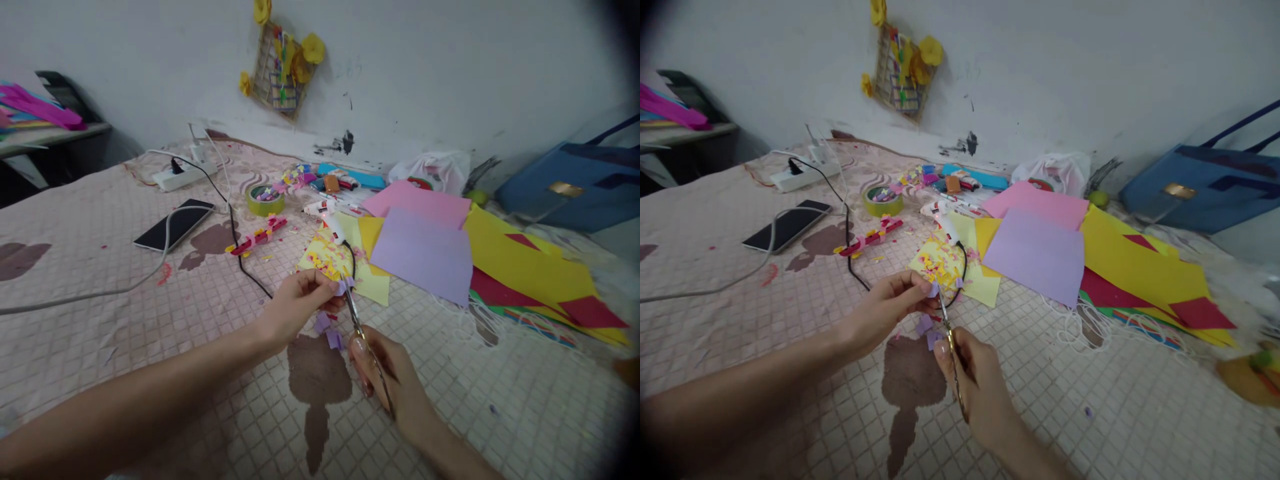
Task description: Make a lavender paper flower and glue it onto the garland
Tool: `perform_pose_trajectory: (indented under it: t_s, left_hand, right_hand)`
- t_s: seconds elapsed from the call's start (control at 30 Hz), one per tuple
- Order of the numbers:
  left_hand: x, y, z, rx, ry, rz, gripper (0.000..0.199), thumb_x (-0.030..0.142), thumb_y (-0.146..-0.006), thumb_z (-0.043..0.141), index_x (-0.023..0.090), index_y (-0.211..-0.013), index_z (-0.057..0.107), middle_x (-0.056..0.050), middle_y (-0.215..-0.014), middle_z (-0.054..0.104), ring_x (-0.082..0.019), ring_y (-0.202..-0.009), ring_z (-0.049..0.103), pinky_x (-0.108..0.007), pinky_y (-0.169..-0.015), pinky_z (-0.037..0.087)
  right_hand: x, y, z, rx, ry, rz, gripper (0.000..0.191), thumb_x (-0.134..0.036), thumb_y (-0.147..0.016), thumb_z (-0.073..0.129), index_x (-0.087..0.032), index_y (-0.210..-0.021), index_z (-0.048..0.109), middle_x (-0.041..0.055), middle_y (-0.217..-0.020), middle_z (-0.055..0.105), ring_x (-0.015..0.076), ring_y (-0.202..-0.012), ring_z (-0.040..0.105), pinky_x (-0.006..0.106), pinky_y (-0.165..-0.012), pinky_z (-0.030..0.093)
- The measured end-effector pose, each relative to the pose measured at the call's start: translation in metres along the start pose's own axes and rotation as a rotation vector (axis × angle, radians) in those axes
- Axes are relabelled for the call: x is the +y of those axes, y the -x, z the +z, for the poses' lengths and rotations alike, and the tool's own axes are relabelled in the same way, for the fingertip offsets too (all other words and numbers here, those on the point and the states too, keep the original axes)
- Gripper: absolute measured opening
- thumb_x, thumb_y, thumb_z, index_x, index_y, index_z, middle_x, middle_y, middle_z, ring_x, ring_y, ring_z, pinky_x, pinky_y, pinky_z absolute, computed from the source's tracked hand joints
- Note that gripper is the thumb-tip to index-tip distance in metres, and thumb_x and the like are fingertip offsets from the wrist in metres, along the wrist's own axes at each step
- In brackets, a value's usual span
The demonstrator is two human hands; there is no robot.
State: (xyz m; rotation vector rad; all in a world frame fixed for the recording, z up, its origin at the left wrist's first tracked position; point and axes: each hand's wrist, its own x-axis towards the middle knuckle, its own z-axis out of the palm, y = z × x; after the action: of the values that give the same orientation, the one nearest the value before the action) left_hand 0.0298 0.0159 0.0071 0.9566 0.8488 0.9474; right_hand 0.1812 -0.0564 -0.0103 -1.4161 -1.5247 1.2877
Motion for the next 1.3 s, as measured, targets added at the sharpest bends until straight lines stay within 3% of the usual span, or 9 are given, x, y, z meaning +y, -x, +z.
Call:
perform_pose_trajectory:
  t_s: [1.3]
  left_hand:
    - [0.0025,-0.0006,-0.0006,-0.005,0.032,0.002,0.018,0.026,-0.072,0.065,0.012,-0.071,0.054,-0.001,-0.066,0.062,-0.010,-0.063,0.059,-0.026,-0.068,0.047]
  right_hand:
    - [0.0026,0.0004,-0.0029,0.023,0.156,-0.014,0.039,-0.051,-0.086,0.037,-0.021,-0.063,0.041,-0.0053,-0.049,0.039,0.0108,-0.044,0.039,0.022,-0.043,0.029]
